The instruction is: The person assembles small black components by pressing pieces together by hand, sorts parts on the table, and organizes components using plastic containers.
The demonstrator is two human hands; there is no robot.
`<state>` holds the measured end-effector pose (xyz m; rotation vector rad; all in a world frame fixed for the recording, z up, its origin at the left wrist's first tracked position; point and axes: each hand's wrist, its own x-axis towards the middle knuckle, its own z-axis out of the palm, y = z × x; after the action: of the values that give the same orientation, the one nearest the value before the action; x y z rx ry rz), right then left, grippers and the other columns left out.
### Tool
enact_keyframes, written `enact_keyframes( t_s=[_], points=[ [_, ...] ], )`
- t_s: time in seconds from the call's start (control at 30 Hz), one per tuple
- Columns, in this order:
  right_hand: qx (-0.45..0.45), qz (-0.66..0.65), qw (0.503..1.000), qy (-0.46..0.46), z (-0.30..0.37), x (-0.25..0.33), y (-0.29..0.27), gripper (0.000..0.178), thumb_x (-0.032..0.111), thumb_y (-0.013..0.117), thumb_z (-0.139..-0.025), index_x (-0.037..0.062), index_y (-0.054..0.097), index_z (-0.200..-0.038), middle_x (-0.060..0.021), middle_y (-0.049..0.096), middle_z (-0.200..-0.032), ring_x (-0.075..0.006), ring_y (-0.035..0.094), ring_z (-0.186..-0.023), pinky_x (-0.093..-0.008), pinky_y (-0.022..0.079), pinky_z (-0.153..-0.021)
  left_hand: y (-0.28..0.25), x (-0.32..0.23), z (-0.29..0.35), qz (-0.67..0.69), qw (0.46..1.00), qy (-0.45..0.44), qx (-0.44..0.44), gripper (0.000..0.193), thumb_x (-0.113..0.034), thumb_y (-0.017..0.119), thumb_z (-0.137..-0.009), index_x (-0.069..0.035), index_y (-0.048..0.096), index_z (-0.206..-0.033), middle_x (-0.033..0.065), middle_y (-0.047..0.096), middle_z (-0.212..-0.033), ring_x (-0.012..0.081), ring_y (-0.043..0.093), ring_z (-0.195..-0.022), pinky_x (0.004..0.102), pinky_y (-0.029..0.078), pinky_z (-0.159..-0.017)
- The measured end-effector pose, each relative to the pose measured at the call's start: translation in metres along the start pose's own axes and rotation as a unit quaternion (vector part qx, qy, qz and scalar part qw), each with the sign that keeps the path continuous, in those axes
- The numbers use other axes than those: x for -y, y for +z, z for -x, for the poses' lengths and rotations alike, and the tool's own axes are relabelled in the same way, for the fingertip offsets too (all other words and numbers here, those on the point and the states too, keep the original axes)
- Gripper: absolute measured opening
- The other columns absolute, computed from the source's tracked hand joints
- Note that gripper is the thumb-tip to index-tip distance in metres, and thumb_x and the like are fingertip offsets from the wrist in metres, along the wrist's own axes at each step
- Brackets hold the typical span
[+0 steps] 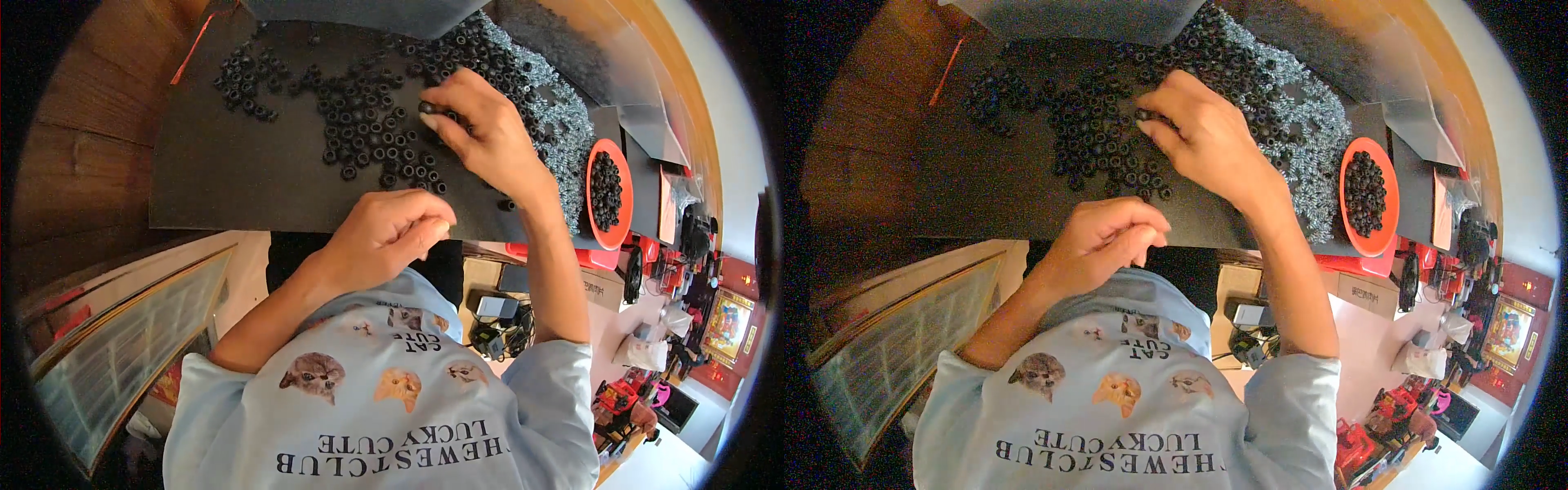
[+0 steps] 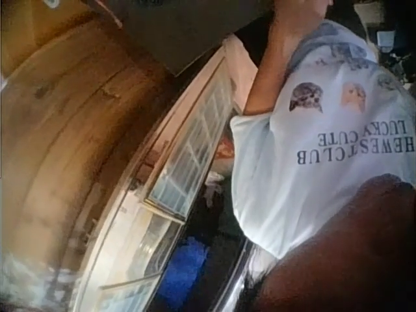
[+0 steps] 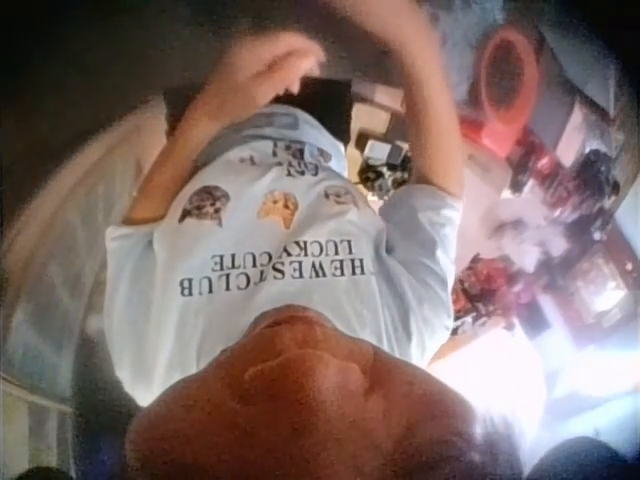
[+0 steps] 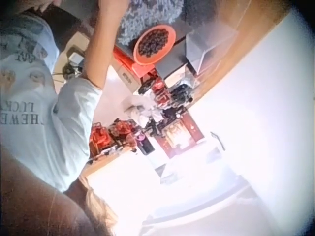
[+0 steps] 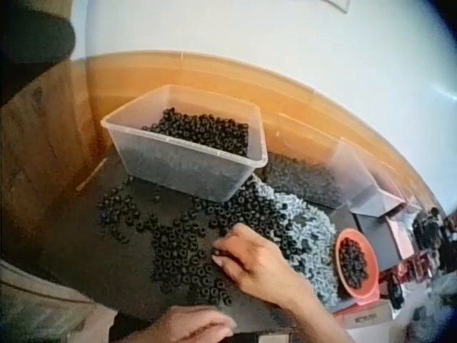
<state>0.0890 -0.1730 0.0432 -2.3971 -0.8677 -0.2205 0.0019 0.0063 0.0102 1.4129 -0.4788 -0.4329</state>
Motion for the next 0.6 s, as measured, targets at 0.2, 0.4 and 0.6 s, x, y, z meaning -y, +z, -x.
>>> enact_keyframes(
  t_s=[0.2, 0.4, 0.6],
  points=[
    [-0.056, -0.117, 0.989, 0.067, 0.02, 0.029, -0.009, 0.023, 0.002, 0.067, -0.075, -0.0022, 0.062, -0.097, -0.0137, 0.054, -0.078, -0.0287, 0.057, -0.068, -0.0346, 0.047, -0.058, -0.016, -0.008, -0.014, 0.083, 0.987, -0.018, -0.136, 0.026, -0.023, 0.052, -0.096, 0.0, 0.056, -0.107, 0.0067, 0.063, -0.088, 0.0085, 0.056, -0.067, 0.0215, 0.047, -0.056],
    [-0.126, -0.074, 0.989, -0.032, 0.023, 0.036, 0.002, 0.027, -0.003, 0.067, -0.072, -0.0026, 0.062, -0.098, -0.0145, 0.054, -0.08, -0.0298, 0.058, -0.068, -0.035, 0.049, -0.058, -0.02, -0.002, -0.031, 0.14, 0.98, -0.005, -0.143, 0.027, -0.024, 0.055, -0.094, -0.001, 0.056, -0.108, 0.0059, 0.063, -0.085, 0.0081, 0.054, -0.064, 0.0213, 0.044, -0.052],
    [-0.114, -0.234, 0.963, 0.071, 0.031, 0.04, -0.008, 0.035, -0.011, 0.059, -0.075, -0.0021, 0.061, -0.108, -0.0093, 0.056, -0.085, -0.0143, 0.054, -0.064, -0.0253, 0.043, -0.054, -0.025, -0.007, -0.03, 0.269, 0.956, -0.009, -0.115, 0.021, -0.015, 0.059, -0.092, -0.001, 0.058, -0.108, 0.0039, 0.063, -0.084, 0.0068, 0.055, -0.067, 0.0199, 0.046, -0.056]
  ],
)
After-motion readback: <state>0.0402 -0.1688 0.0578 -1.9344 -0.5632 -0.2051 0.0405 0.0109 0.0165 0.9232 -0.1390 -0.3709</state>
